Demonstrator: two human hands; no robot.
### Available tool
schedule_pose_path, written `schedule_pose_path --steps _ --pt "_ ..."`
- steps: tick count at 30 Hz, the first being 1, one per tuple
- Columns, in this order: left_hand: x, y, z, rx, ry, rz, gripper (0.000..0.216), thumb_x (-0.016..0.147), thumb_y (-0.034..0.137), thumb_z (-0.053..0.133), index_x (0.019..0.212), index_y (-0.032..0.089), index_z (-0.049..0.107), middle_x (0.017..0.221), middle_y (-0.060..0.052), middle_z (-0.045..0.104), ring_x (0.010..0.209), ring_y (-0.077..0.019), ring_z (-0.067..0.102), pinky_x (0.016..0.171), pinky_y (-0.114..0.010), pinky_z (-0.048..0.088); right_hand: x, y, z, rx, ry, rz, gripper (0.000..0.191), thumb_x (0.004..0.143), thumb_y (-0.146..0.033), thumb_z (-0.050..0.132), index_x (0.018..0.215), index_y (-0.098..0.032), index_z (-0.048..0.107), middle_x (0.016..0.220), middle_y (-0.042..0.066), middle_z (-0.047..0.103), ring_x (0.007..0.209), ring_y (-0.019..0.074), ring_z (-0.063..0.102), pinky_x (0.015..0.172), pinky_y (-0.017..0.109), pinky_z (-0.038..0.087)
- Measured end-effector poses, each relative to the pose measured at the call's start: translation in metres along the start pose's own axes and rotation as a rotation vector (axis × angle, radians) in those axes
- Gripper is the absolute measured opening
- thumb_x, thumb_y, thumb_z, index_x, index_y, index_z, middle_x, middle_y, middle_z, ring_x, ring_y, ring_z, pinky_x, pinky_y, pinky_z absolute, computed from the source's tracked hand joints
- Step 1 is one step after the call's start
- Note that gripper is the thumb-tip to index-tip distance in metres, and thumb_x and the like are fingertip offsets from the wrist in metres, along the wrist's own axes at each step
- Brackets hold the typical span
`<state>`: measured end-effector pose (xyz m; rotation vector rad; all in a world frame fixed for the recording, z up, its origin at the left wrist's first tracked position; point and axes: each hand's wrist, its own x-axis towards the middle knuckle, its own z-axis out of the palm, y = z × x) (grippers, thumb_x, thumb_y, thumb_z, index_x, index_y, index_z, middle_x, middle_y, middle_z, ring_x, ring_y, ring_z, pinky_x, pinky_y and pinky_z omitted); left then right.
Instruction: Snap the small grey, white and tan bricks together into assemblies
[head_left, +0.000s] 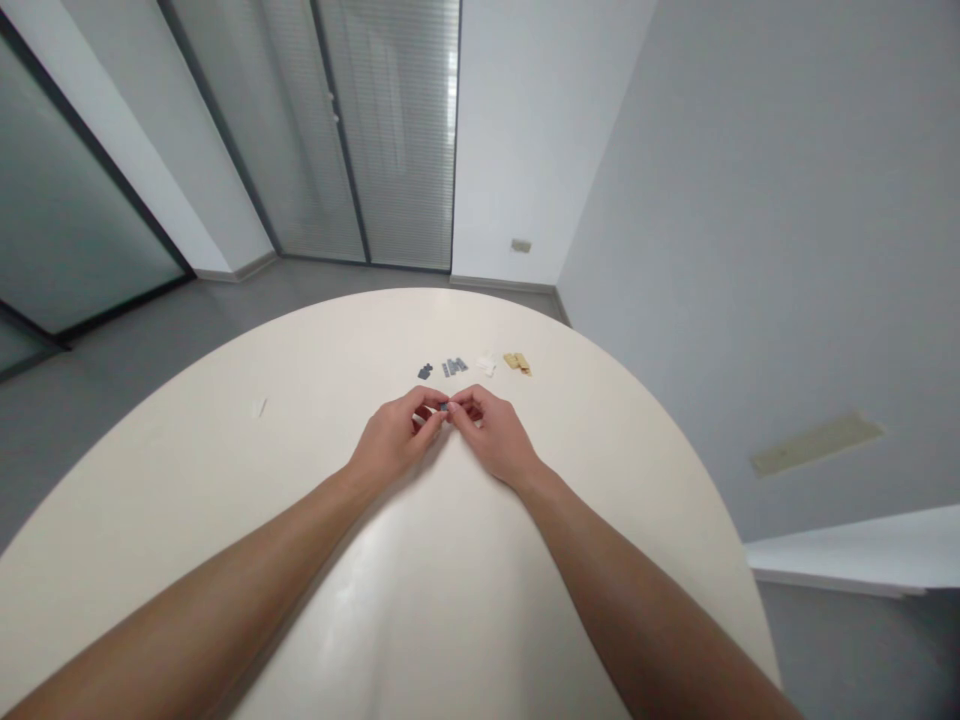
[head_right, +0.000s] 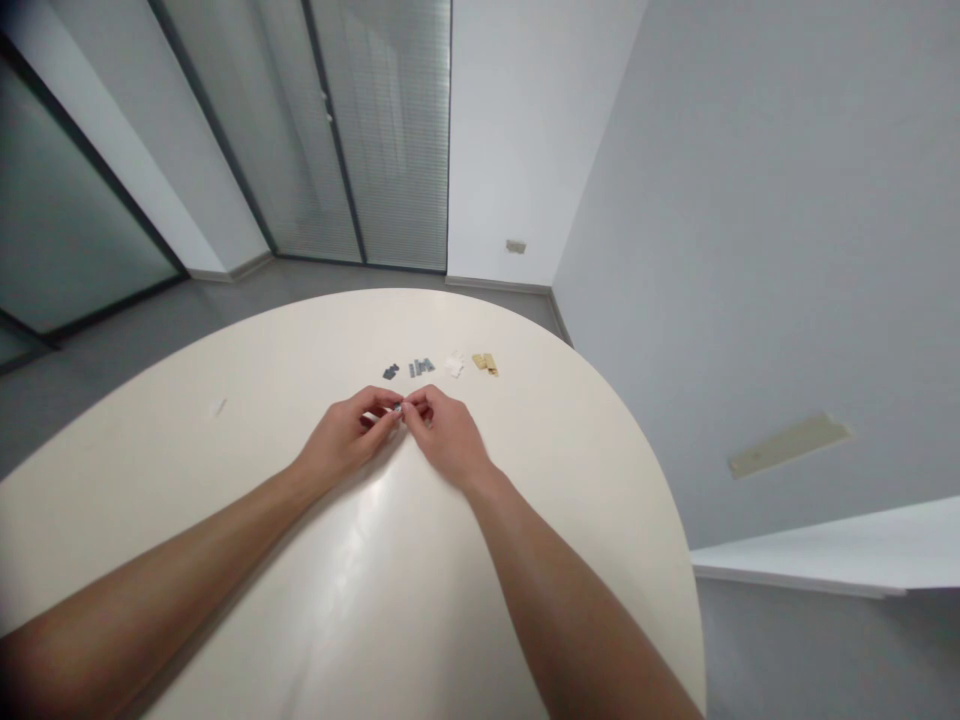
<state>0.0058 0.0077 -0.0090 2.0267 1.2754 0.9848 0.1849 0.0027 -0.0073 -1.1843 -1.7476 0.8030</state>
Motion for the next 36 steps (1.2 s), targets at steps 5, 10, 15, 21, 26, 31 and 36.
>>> schedule_pose_path --steps 5,10,15,21,26,31,36 --pt "-0.0002 0.0003 -0.0008 0.018 -0.015 -0.006 0.022 0.094 0.031 0.055 0.111 0.023 0.066 0.098 -0.004 0.076 0.079 -0.0164 0.069 0.069 -0.029 0.053 -0.0001 -0.0006 0.0 0.012 -0.012 0.014 0.016 0.097 -0.035 0.056 0.097 -0.021 0.064 0.09 0.004 0.075 0.082 0.0162 0.069 0.078 0.032 0.051" --pt "-0.0011 0.0011 -0.0013 0.023 -0.019 -0.01 0.022 0.094 0.03 0.055 0.111 0.023 0.067 0.097 -0.004 0.076 0.078 -0.0163 0.068 0.069 -0.028 0.053 -0.0002 -0.0009 -0.0004 0.004 -0.01 0.016 0.015 0.096 -0.034 0.057 0.096 -0.021 0.064 0.089 0.003 0.075 0.081 0.0163 0.069 0.077 0.032 0.052" --pt "-0.0014 0.0007 -0.0002 0.017 -0.02 0.007 0.023 0.094 0.031 0.055 0.111 0.022 0.067 0.096 -0.004 0.076 0.077 -0.0166 0.068 0.068 -0.028 0.053 -0.0005 -0.0004 -0.001 -0.01 -0.017 0.025 0.015 0.096 -0.035 0.056 0.096 -0.021 0.063 0.089 0.004 0.075 0.08 0.0168 0.069 0.077 0.032 0.051" --pt "-0.0014 -0.0002 0.0004 0.026 -0.016 0.008 0.022 0.093 0.031 0.056 0.11 0.023 0.068 0.096 -0.004 0.076 0.077 -0.0165 0.068 0.068 -0.028 0.053 -0.0001 0.0008 -0.0003 -0.032 -0.018 0.03 0.015 0.096 -0.035 0.054 0.096 -0.022 0.062 0.088 0.003 0.074 0.079 0.0167 0.068 0.075 0.032 0.049" --pt "-0.0014 0.0004 0.0001 0.015 -0.025 0.009 0.023 0.094 0.032 0.055 0.111 0.023 0.068 0.096 -0.004 0.076 0.077 -0.0165 0.068 0.068 -0.028 0.053 -0.0008 0.0 -0.0002 -0.033 -0.015 0.039 0.015 0.095 -0.035 0.055 0.095 -0.022 0.061 0.086 0.002 0.073 0.078 0.0166 0.067 0.074 0.031 0.049" --pt "-0.0012 0.0007 -0.0007 0.017 -0.039 0.009 0.023 0.094 0.031 0.055 0.111 0.023 0.068 0.096 -0.004 0.076 0.077 -0.0163 0.068 0.069 -0.029 0.053 -0.0008 -0.0011 -0.0002 -0.043 -0.015 0.036 0.014 0.094 -0.035 0.055 0.093 -0.022 0.06 0.084 0.002 0.072 0.076 0.0163 0.066 0.072 0.031 0.048" --pt "-0.0006 0.0015 -0.0007 0.02 -0.049 0.006 0.023 0.094 0.032 0.055 0.111 0.022 0.067 0.094 -0.004 0.075 0.076 -0.0166 0.067 0.069 -0.03 0.052 -0.0004 -0.0004 0.0001 -0.039 -0.017 0.031 0.012 0.094 -0.033 0.055 0.094 -0.022 0.06 0.084 0.002 0.072 0.076 0.0166 0.066 0.073 0.032 0.049"
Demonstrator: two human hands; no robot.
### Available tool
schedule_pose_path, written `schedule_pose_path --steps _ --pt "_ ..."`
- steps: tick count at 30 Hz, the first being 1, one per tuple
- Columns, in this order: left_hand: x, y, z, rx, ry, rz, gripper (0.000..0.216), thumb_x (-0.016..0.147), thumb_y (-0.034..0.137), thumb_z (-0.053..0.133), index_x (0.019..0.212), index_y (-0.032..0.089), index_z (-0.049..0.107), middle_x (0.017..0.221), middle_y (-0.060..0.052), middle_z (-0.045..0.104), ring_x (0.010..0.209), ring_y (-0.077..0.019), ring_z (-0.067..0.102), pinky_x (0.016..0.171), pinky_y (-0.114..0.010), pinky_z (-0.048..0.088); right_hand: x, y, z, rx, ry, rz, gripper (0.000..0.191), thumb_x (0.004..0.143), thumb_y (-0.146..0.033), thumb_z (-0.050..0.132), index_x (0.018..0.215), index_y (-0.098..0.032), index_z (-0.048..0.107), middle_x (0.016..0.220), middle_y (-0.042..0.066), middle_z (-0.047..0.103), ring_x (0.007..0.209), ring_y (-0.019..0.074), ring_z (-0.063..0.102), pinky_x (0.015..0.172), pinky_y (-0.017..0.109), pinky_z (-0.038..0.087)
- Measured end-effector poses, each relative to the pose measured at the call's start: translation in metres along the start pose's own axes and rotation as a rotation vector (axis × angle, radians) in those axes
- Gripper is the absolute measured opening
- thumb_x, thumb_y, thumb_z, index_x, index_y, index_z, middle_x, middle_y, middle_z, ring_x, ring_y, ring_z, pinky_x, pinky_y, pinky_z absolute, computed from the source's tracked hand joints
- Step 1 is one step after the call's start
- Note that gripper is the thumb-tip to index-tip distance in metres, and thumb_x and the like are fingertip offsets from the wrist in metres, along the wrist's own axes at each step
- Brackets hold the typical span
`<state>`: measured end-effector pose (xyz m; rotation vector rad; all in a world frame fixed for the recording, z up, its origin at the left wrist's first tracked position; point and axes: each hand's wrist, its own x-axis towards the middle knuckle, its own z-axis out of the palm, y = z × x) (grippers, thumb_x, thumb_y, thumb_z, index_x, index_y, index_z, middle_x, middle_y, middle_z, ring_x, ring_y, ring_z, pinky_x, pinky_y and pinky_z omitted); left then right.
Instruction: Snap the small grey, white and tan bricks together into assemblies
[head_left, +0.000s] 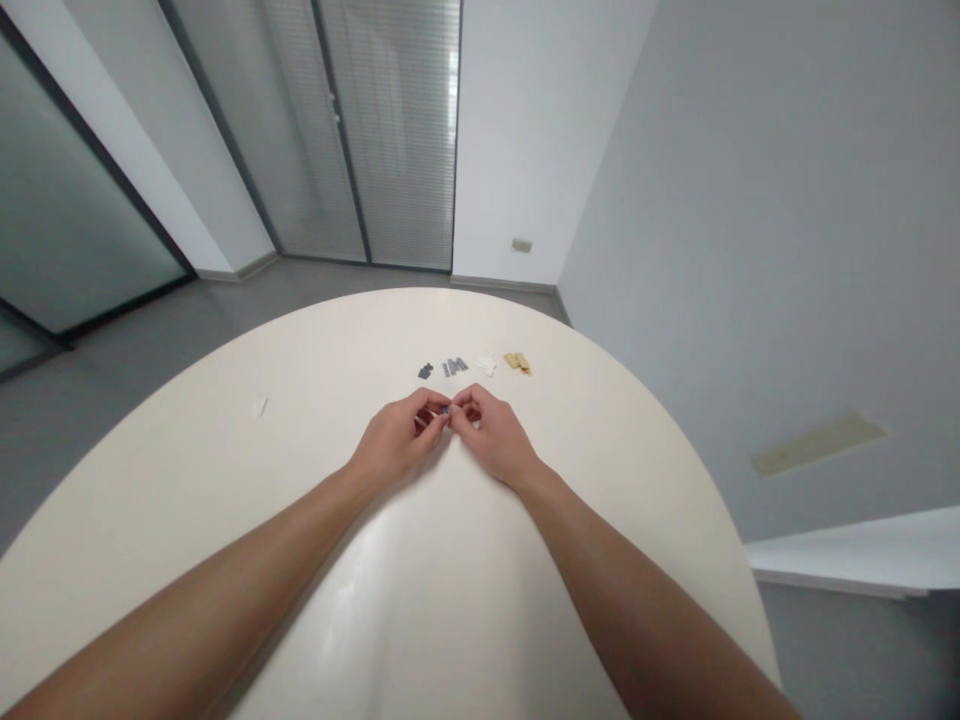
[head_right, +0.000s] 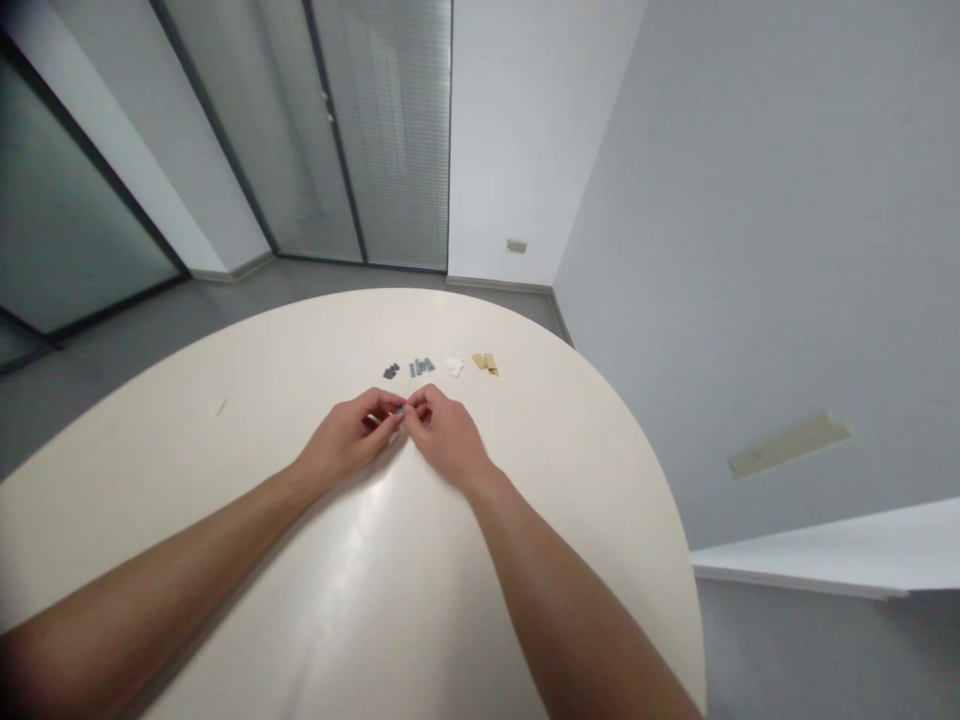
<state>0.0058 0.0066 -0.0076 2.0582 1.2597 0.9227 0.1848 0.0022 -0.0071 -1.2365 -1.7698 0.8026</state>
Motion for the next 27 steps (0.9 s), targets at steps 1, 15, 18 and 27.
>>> schedule_pose_path --steps 1,15,18,27 --pt "0.0001 0.0003 0.0 -0.002 0.0 0.0 0.023 0.094 0.032 0.055 0.111 0.022 0.067 0.093 -0.004 0.075 0.075 -0.0166 0.067 0.068 -0.03 0.052 0.0 0.0 -0.0001 0.004 -0.002 -0.001 0.012 0.094 -0.033 0.055 0.094 -0.022 0.06 0.084 0.002 0.072 0.076 0.0167 0.067 0.073 0.032 0.049" --pt "-0.0002 0.0011 -0.0001 -0.021 -0.007 -0.019 0.022 0.094 0.032 0.055 0.111 0.022 0.067 0.091 -0.002 0.075 0.073 -0.0152 0.066 0.067 -0.028 0.05 -0.0002 -0.0007 -0.0007 0.01 -0.001 0.008 0.012 0.094 -0.034 0.055 0.094 -0.023 0.06 0.084 0.001 0.072 0.076 0.0166 0.067 0.073 0.031 0.049" --pt "0.0002 0.001 0.0 -0.02 -0.006 -0.018 0.023 0.094 0.033 0.055 0.111 0.023 0.067 0.093 -0.003 0.075 0.075 -0.0159 0.066 0.068 -0.029 0.05 -0.0003 0.0003 -0.0006 0.01 0.0 0.004 0.012 0.094 -0.034 0.055 0.094 -0.023 0.06 0.084 0.001 0.073 0.076 0.0166 0.067 0.073 0.031 0.049" --pt "0.0002 0.0007 -0.0001 -0.028 -0.017 -0.017 0.022 0.094 0.031 0.055 0.111 0.021 0.066 0.09 -0.003 0.074 0.073 -0.015 0.065 0.067 -0.029 0.05 -0.0004 -0.0012 -0.0009 -0.005 0.0 0.004 0.012 0.094 -0.033 0.055 0.093 -0.022 0.061 0.083 0.002 0.073 0.075 0.0163 0.066 0.072 0.031 0.049"
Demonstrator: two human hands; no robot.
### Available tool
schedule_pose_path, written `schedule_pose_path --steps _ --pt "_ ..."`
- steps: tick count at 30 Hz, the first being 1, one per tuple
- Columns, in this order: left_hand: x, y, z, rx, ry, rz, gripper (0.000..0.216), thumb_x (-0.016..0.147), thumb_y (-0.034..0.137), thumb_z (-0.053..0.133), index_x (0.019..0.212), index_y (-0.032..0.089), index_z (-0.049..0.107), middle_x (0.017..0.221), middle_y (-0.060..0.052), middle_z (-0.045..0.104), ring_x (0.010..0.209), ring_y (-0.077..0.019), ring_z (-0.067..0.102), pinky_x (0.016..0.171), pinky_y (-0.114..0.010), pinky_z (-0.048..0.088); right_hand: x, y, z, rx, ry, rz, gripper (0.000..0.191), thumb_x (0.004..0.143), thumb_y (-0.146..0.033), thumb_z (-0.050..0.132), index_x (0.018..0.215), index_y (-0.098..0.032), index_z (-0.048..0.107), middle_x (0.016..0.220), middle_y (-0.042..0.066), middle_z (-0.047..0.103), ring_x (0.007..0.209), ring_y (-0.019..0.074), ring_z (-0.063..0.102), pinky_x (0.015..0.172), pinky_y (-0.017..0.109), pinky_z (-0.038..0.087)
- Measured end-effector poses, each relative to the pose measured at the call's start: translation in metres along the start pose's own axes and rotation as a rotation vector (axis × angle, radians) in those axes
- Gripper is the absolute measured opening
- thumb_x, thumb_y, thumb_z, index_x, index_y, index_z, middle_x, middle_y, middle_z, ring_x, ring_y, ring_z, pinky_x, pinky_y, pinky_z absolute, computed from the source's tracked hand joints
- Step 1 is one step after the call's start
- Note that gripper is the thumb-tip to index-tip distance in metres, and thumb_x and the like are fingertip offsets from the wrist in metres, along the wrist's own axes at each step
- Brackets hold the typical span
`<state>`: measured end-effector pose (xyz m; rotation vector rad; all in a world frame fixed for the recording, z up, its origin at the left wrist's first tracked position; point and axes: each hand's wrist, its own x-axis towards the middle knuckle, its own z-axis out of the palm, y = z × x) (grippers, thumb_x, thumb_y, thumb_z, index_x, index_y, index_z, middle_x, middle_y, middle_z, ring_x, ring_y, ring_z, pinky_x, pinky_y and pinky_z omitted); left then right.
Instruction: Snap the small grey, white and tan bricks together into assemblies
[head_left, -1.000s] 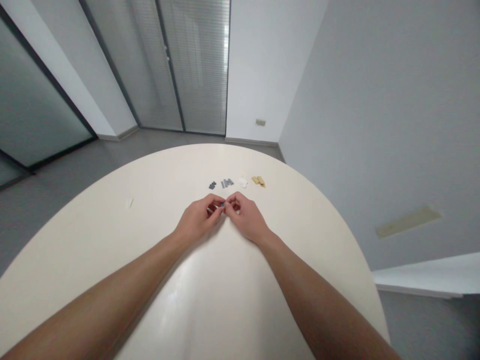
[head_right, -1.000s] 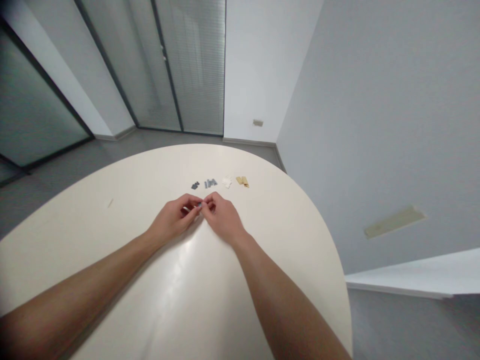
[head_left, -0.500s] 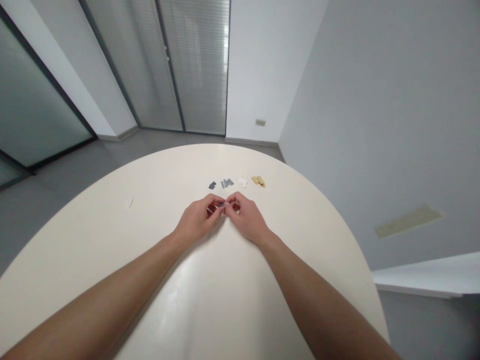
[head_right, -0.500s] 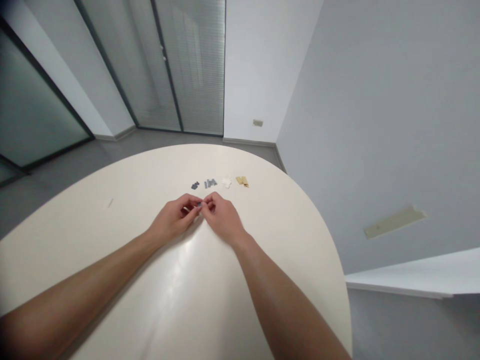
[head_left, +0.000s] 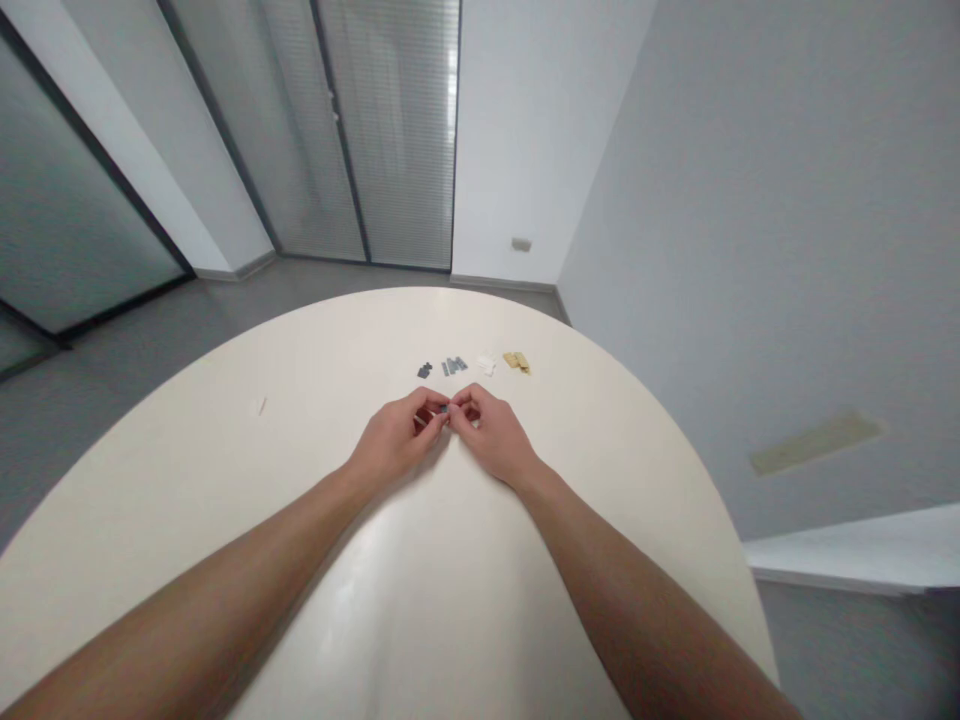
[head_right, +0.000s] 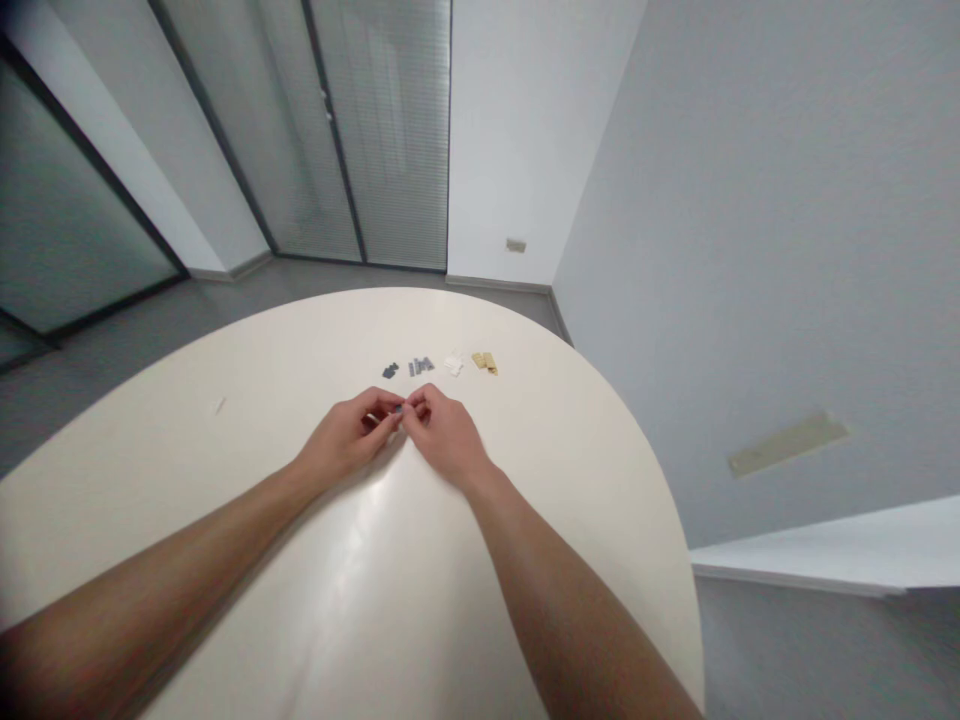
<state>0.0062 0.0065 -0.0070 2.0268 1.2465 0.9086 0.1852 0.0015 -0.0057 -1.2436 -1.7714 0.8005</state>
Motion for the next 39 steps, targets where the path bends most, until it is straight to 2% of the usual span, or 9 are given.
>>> schedule_pose_path --steps 13,28,30,36,39 --pt "0.0004 -0.0048 0.0002 0.014 0.039 -0.008 0.026 0.096 0.034 0.053 0.11 0.024 0.072 0.102 -0.003 0.077 0.084 -0.0184 0.071 0.076 -0.031 0.054 0.0008 0.0025 0.0015 0.037 0.008 -0.015 0.016 0.097 -0.036 0.056 0.097 -0.022 0.063 0.09 0.003 0.076 0.083 0.0173 0.07 0.077 0.032 0.051" --pt "0.0005 0.002 -0.0016 0.077 0.094 -0.081 0.03 0.096 0.042 0.051 0.097 0.024 0.075 0.091 -0.001 0.078 0.073 -0.0168 0.067 0.068 -0.029 0.049 0.0017 0.0037 0.0023 0.031 0.022 -0.085 0.011 0.092 -0.03 0.06 0.098 -0.022 0.065 0.085 0.001 0.072 0.077 0.0153 0.065 0.074 0.031 0.052" --pt "0.0008 0.0026 -0.0015 0.089 0.089 -0.079 0.031 0.097 0.042 0.05 0.097 0.024 0.076 0.091 -0.002 0.078 0.073 -0.0172 0.067 0.068 -0.029 0.049 0.0017 0.0027 0.002 0.03 0.032 -0.092 0.01 0.091 -0.028 0.061 0.099 -0.023 0.065 0.091 0.001 0.072 0.077 0.0147 0.065 0.075 0.03 0.052" --pt "0.0011 0.0029 -0.0013 0.095 0.094 -0.041 0.029 0.097 0.038 0.049 0.1 0.025 0.075 0.097 -0.002 0.078 0.081 -0.0188 0.07 0.073 -0.03 0.051 0.0019 0.0017 0.0018 0.024 0.034 -0.094 0.01 0.091 -0.027 0.062 0.098 -0.023 0.067 0.094 0.001 0.073 0.078 0.0144 0.065 0.076 0.031 0.051" --pt "0.0005 0.0004 -0.0002 0.06 0.112 -0.033 0.027 0.095 0.036 0.051 0.111 0.025 0.071 0.099 -0.003 0.078 0.079 -0.0181 0.07 0.072 -0.03 0.052 0.0022 0.0021 0.0022 0.04 0.039 -0.089 0.009 0.092 -0.028 0.062 0.098 -0.023 0.067 0.092 0.0 0.073 0.079 0.0148 0.065 0.077 0.031 0.051"
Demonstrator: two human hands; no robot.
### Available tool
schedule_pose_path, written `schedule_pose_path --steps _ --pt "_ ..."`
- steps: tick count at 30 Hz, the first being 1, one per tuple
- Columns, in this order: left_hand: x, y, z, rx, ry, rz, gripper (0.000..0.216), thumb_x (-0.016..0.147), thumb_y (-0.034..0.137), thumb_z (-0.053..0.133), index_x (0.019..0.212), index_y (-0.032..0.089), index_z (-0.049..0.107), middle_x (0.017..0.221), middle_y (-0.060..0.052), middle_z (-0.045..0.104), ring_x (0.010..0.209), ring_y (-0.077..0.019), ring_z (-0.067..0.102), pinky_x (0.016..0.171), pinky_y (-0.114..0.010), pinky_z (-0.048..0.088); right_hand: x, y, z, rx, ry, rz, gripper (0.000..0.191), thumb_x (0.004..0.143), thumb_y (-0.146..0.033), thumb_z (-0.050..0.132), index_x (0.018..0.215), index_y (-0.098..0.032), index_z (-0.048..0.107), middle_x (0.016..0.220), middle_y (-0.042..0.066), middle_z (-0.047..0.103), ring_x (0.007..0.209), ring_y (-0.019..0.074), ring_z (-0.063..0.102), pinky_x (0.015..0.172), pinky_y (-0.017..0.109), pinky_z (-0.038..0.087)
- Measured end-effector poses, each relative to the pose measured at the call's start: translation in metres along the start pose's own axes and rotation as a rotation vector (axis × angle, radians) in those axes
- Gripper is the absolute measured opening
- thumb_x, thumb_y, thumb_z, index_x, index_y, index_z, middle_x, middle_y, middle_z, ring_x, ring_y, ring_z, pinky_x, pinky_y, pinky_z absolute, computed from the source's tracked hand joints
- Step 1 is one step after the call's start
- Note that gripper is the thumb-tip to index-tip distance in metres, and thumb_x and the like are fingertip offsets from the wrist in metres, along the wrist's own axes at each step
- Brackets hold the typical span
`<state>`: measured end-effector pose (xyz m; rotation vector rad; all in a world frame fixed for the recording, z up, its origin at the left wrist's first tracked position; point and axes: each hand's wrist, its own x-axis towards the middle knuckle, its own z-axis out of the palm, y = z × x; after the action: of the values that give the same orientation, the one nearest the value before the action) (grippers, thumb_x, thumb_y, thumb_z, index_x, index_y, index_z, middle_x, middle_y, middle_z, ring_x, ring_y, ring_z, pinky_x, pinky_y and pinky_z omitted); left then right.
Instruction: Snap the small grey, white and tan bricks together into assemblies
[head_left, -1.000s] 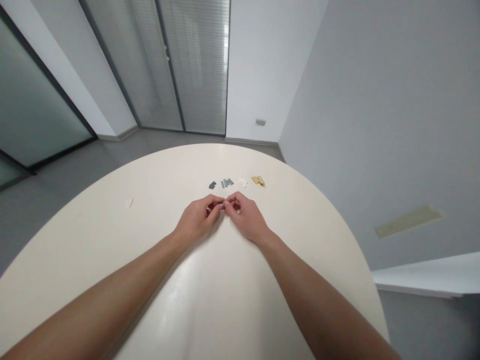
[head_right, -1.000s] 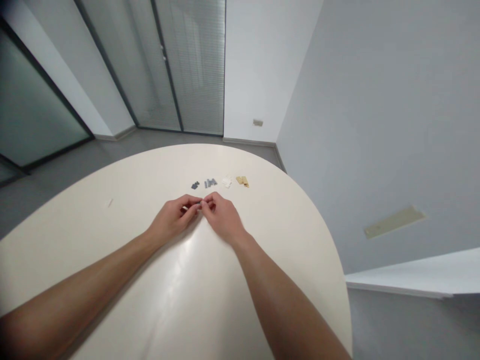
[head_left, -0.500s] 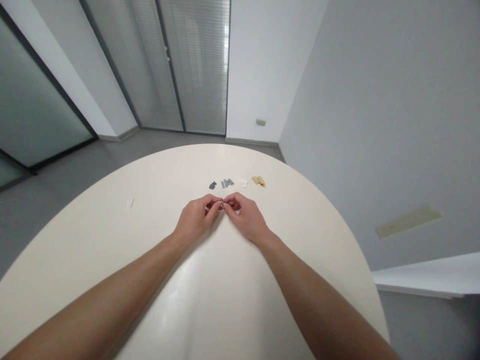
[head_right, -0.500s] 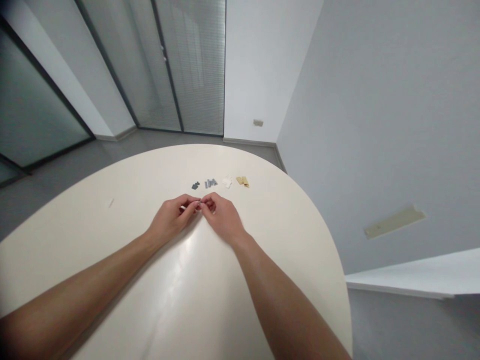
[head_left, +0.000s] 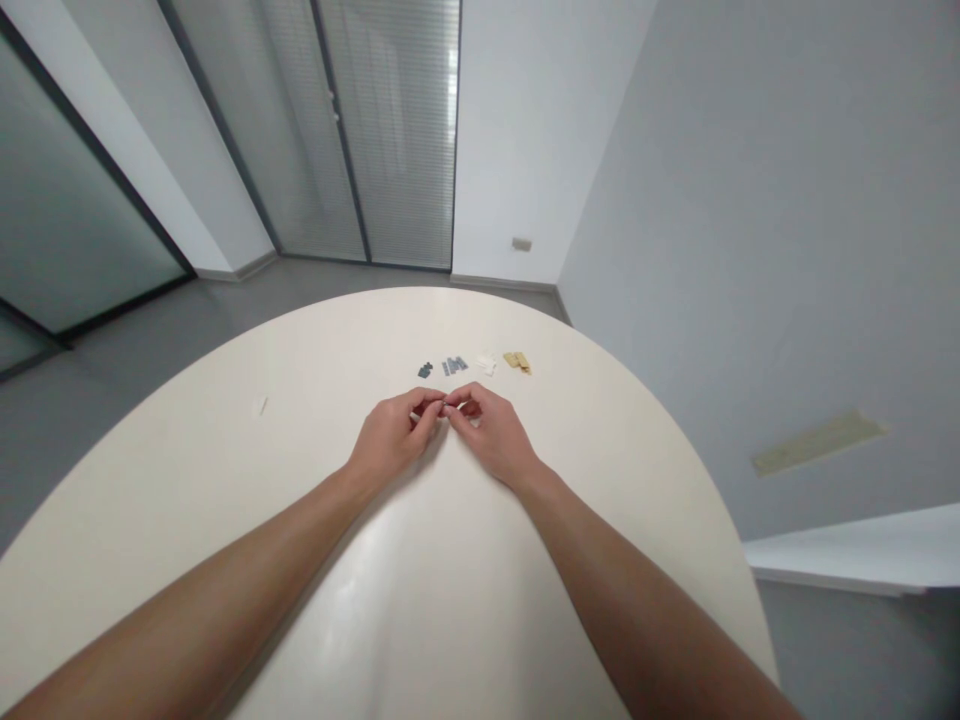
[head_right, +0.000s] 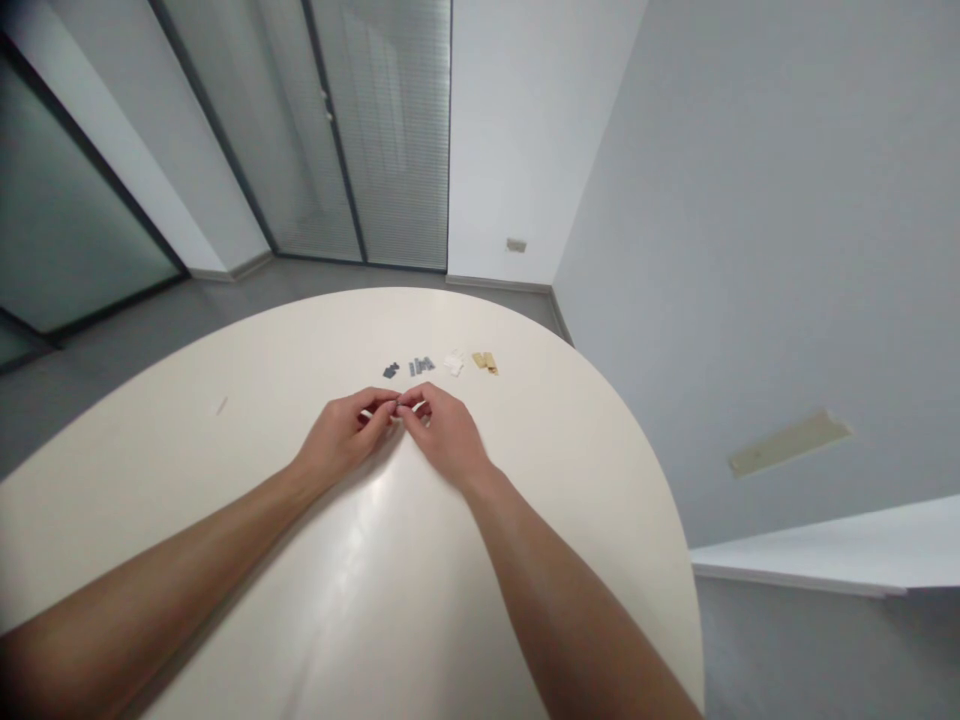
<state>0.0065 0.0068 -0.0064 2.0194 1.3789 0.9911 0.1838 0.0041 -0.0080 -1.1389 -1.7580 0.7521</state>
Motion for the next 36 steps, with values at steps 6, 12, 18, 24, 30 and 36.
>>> schedule_pose_path --steps 6,12,18,24,30,36 --pt "-0.0005 -0.0037 0.002 -0.034 0.023 0.032 0.025 0.092 0.03 0.055 0.114 0.023 0.065 0.098 -0.004 0.076 0.08 -0.0175 0.07 0.07 -0.029 0.053 0.0006 -0.0001 -0.0006 0.023 0.012 0.014 0.009 0.092 -0.03 0.063 0.095 -0.023 0.066 0.091 0.001 0.073 0.08 0.0154 0.065 0.078 0.032 0.051" --pt "-0.0001 -0.0009 0.0 -0.036 0.003 0.044 0.022 0.092 0.032 0.056 0.109 0.022 0.067 0.102 -0.005 0.076 0.081 -0.017 0.069 0.068 -0.029 0.055 0.0005 -0.0004 -0.0016 0.035 0.016 0.021 0.01 0.092 -0.031 0.063 0.095 -0.023 0.067 0.09 0.001 0.073 0.08 0.0152 0.065 0.077 0.031 0.05" --pt "0.0006 -0.0014 -0.0009 -0.021 0.003 0.029 0.025 0.094 0.034 0.055 0.112 0.023 0.07 0.107 -0.005 0.077 0.083 -0.0174 0.07 0.07 -0.029 0.055 0.001 0.0001 -0.0018 0.041 0.038 0.03 0.012 0.092 -0.033 0.064 0.092 -0.022 0.067 0.09 0.002 0.073 0.08 0.0155 0.065 0.078 0.031 0.05" --pt "0.0008 -0.0024 -0.0004 -0.022 -0.008 0.021 0.028 0.095 0.036 0.055 0.114 0.022 0.071 0.11 -0.006 0.076 0.082 -0.0177 0.069 0.071 -0.03 0.055 0.0004 0.0007 -0.0021 0.051 0.039 0.029 0.015 0.092 -0.036 0.065 0.091 -0.021 0.067 0.088 0.001 0.072 0.08 0.0154 0.064 0.078 0.031 0.049" --pt "0.0008 -0.0012 -0.0021 0.049 -0.037 0.091 0.023 0.095 0.032 0.053 0.101 0.023 0.074 0.097 -0.005 0.076 0.08 -0.0176 0.067 0.071 -0.029 0.053 0.0007 -0.0011 -0.0012 0.028 0.021 0.036 0.02 0.094 -0.041 0.061 0.088 -0.022 0.065 0.084 0.001 0.07 0.079 0.0161 0.063 0.076 0.032 0.049" --pt "0.0008 0.0007 -0.0016 0.052 -0.032 0.085 0.025 0.095 0.033 0.052 0.104 0.023 0.074 0.1 -0.005 0.076 0.079 -0.0176 0.067 0.072 -0.029 0.053 0.0011 -0.0022 -0.0017 0.021 0.038 0.024 0.015 0.093 -0.038 0.062 0.09 -0.023 0.064 0.086 0.0 0.07 0.078 0.0156 0.063 0.077 0.032 0.05"
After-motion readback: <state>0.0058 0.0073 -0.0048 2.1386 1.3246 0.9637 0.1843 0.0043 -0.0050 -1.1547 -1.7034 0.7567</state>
